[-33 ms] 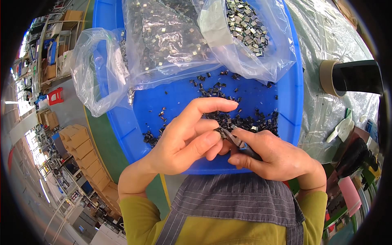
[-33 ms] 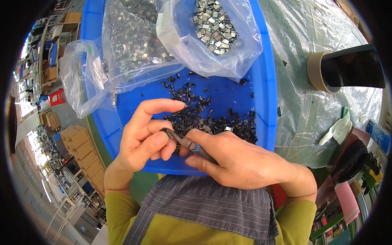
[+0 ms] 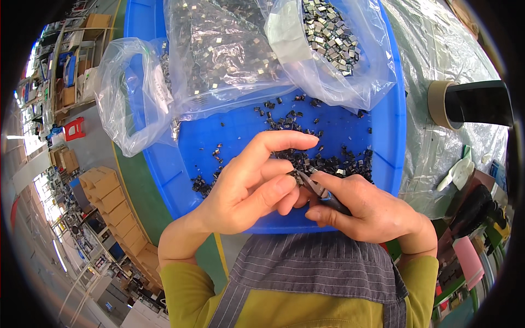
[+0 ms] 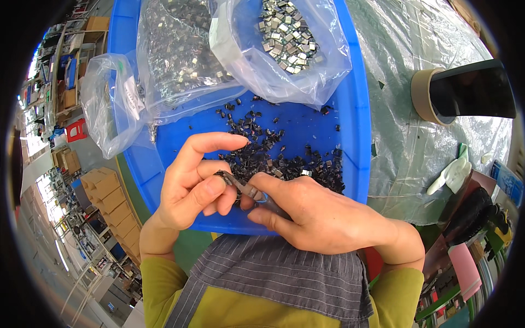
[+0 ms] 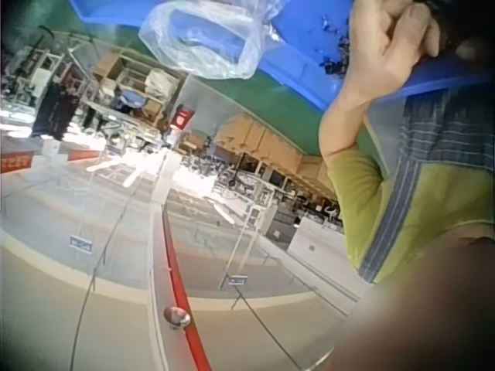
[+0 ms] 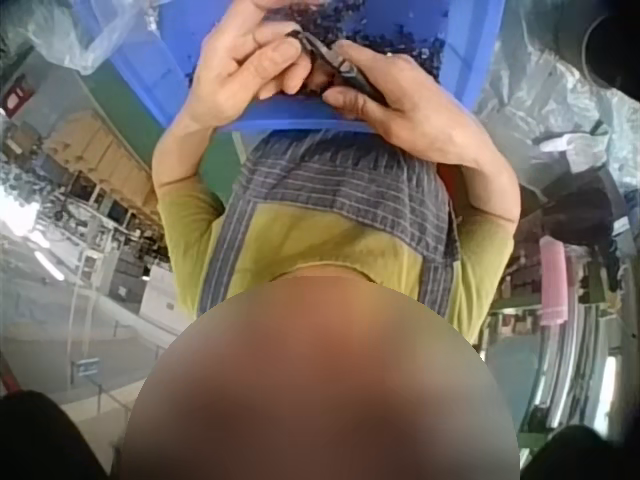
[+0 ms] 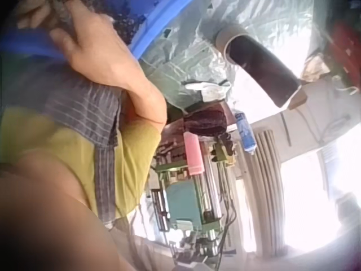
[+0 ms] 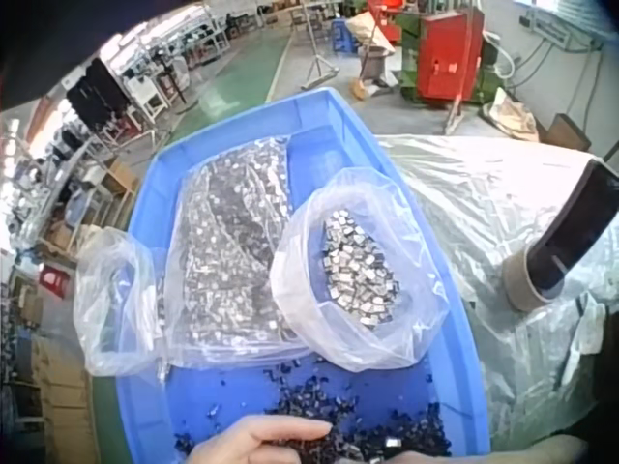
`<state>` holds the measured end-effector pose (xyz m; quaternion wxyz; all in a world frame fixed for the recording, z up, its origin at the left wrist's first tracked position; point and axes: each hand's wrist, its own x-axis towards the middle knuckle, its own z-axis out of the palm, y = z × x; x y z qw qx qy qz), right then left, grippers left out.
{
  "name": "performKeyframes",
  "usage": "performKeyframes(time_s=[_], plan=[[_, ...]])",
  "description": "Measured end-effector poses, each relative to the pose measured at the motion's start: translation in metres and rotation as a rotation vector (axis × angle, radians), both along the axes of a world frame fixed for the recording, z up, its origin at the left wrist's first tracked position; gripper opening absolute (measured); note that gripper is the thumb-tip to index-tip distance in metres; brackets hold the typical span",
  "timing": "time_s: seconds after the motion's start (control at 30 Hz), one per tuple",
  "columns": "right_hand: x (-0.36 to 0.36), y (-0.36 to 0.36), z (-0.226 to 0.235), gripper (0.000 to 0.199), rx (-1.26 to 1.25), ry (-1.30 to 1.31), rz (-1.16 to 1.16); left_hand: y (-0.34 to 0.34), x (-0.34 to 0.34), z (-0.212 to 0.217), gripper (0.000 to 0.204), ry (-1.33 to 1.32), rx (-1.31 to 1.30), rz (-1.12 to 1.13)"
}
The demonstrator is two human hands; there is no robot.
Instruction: Using pliers to trim or cut small black plastic components at a factory workbench.
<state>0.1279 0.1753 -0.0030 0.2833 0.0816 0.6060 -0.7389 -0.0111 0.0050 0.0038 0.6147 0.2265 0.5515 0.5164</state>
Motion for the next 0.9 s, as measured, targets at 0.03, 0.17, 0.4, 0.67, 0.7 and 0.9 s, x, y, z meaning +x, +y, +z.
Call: performKeyframes(time_s=[0.03, 0.17, 0.4, 0.67, 0.7, 0.9], plan=[[0.0, 0.0, 0.0, 0.019, 0.001, 0.0, 0.0, 0.0, 0.0, 0.0, 0.042, 0.015, -0.019, -0.01], [0.003, -0.003, -0.005, 0.02, 0.049, 0.048, -0.05, -0.004, -0.001, -0.013, 0.026, 0.432, 0.041, -0.09], [0.003, -0.007, -0.003, 0.024, 0.039, 0.052, -0.076, -0.006, 0.006, -0.029, 0.01, 1.114, 0.38, -0.008], [0.005, -0.013, -0.007, 0.026, 0.099, 0.085, -0.148, -0.005, 0.003, -0.024, 0.019, 0.889, 0.374, 0.025], [0.008, -0.016, -0.009, 0.026, 0.199, 0.218, -0.216, -0.004, 0.003, -0.019, 0.019, 0.885, 0.38, 0.022], [0.01, -0.013, -0.014, 0.025, 0.266, 0.126, -0.329, -0.01, -0.002, -0.001, 0.018, 0.261, -0.017, 0.144]])
